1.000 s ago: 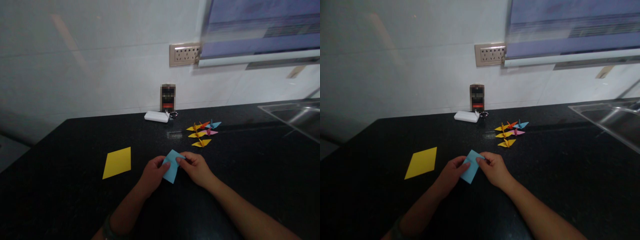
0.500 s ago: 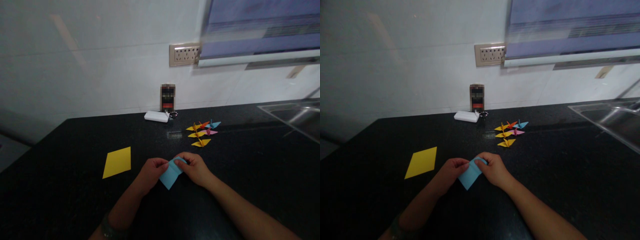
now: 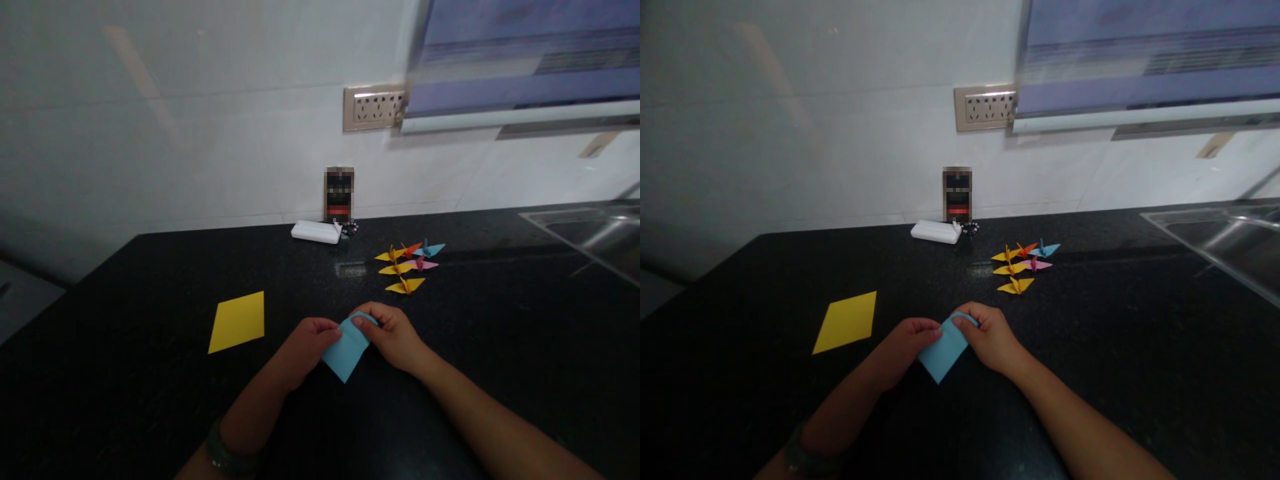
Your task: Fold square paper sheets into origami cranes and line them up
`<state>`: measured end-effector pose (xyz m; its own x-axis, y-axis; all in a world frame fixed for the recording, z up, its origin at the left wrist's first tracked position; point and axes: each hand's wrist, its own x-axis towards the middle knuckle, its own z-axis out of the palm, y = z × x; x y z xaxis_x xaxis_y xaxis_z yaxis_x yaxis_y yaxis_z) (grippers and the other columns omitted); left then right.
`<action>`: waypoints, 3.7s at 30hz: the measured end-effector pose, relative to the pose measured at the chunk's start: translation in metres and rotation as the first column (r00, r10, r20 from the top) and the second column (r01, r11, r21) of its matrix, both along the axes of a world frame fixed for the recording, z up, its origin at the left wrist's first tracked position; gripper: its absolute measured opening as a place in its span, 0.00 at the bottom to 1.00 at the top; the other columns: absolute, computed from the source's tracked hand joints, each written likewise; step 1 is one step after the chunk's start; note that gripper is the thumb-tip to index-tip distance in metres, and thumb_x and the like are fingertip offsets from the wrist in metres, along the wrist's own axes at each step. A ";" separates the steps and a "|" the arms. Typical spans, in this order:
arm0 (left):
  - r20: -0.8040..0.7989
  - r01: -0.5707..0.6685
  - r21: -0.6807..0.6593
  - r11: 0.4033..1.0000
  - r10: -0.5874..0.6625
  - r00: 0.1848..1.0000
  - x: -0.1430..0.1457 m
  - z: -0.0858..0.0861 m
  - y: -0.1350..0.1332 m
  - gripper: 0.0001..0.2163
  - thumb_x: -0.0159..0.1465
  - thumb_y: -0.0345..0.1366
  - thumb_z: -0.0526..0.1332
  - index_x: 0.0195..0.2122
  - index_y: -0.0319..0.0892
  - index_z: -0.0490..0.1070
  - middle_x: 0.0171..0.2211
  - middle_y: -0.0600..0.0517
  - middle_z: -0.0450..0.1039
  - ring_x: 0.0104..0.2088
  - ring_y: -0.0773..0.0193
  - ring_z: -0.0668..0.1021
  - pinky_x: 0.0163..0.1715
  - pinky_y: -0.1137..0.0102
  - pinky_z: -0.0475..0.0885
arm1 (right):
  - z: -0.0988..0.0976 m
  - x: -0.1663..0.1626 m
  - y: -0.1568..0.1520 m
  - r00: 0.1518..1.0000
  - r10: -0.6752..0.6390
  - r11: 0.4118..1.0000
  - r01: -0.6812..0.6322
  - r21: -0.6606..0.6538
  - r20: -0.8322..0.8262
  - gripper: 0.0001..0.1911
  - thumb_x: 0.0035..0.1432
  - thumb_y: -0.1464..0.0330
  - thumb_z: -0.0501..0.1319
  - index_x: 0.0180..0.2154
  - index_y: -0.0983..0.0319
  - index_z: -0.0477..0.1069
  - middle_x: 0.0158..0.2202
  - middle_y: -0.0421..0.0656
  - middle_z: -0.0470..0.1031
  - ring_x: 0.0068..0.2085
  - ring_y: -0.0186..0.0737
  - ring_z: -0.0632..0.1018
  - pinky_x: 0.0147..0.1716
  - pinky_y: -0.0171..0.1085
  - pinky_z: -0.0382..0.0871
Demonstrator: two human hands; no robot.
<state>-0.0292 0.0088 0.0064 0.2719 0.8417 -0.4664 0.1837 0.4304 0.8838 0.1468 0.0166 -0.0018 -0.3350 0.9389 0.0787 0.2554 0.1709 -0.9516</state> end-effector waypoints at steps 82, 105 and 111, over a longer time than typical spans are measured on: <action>-0.113 -0.070 0.237 0.969 0.099 0.989 0.003 0.004 0.001 0.12 0.48 0.42 0.63 0.26 0.37 0.71 0.21 0.54 0.68 0.22 0.69 0.68 0.22 0.74 0.62 | -0.002 -0.004 0.000 0.997 0.037 0.984 -0.025 -0.174 0.068 0.09 0.49 0.64 0.60 0.26 0.65 0.69 0.20 0.37 0.65 0.22 0.28 0.64 0.19 0.29 0.56; -0.210 0.003 0.434 0.901 0.098 0.973 0.004 0.004 0.000 0.07 0.51 0.36 0.60 0.23 0.39 0.73 0.20 0.53 0.71 0.23 0.67 0.71 0.24 0.73 0.63 | -0.001 -0.003 0.000 0.988 0.058 0.998 -0.056 -0.022 0.140 0.08 0.51 0.66 0.58 0.26 0.64 0.70 0.22 0.38 0.68 0.25 0.30 0.67 0.24 0.30 0.60; -0.104 -0.013 0.368 0.930 0.055 0.993 0.006 0.002 -0.001 0.06 0.50 0.36 0.61 0.22 0.38 0.73 0.20 0.53 0.70 0.22 0.68 0.70 0.23 0.73 0.63 | 0.007 -0.002 -0.003 0.971 0.078 0.969 -0.127 0.214 0.225 0.07 0.53 0.71 0.55 0.27 0.63 0.71 0.25 0.39 0.70 0.28 0.31 0.70 0.28 0.30 0.61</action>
